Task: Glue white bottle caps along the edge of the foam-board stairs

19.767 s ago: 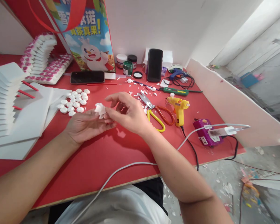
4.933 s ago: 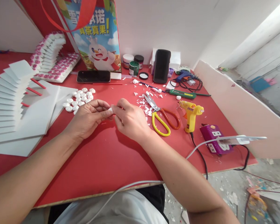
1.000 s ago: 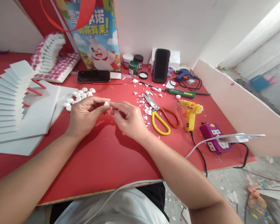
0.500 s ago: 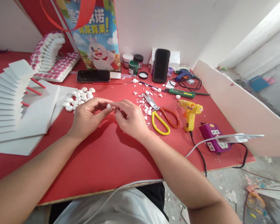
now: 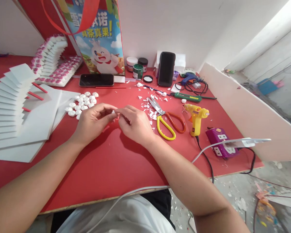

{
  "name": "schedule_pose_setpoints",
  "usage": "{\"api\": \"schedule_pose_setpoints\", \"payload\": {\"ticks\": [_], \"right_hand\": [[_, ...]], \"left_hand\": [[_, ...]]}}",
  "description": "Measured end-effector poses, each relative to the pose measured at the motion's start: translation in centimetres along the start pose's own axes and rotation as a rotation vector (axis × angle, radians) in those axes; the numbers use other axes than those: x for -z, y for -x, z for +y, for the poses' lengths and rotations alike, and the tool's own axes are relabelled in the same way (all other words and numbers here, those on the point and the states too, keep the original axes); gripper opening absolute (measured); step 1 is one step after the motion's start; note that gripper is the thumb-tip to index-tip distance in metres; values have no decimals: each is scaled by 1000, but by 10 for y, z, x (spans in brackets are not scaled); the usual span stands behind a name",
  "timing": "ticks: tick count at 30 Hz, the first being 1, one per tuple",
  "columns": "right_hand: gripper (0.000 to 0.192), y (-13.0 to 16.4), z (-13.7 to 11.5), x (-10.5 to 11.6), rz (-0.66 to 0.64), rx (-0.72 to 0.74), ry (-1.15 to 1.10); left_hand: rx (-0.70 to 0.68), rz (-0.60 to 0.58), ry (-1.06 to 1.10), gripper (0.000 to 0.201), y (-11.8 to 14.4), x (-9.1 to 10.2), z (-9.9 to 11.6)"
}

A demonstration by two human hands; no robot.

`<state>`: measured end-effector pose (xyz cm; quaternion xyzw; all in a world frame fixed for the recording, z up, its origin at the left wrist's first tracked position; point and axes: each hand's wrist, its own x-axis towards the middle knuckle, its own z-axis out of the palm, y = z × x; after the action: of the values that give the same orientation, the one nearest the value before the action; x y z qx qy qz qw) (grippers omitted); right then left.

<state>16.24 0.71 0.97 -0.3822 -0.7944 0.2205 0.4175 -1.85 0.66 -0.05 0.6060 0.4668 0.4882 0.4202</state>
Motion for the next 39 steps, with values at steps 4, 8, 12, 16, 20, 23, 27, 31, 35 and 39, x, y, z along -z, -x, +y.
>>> {"api": "schedule_pose_setpoints", "payload": {"ticks": [4, 8, 12, 16, 20, 23, 27, 31, 35, 39], "right_hand": [[28, -3, -1, 4, 84, -170, -106], [31, -4, 4, 3, 59, -330, -233], [33, -4, 4, 0, 42, -346, -270], [29, -2, -2, 0, 30, -331, -273], [25, -1, -6, 0, -14, -282, -222], [25, -1, -5, 0, -45, -226, -146], [19, -2, -5, 1, -46, -210, -99], [23, -3, -6, 1, -35, -275, -162], [30, -4, -3, 0, -1, -415, -373], [30, -4, 0, 0, -30, -479, -417]], "left_hand": [[174, -28, 369, 24, -4, 0, -1], [340, -48, 601, 28, -5, -1, 3], [462, -60, 749, 37, -4, -4, 8], [534, -54, 803, 41, -5, -5, 9], [487, -53, 785, 34, -3, -7, 6], [445, -47, 740, 28, -1, -9, 3], [363, -19, 652, 27, 0, -10, -1], [204, -4, 412, 28, 2, -8, -2], [86, 24, 235, 37, 4, -7, 1], [69, 53, 228, 42, 3, -7, 1]]}}
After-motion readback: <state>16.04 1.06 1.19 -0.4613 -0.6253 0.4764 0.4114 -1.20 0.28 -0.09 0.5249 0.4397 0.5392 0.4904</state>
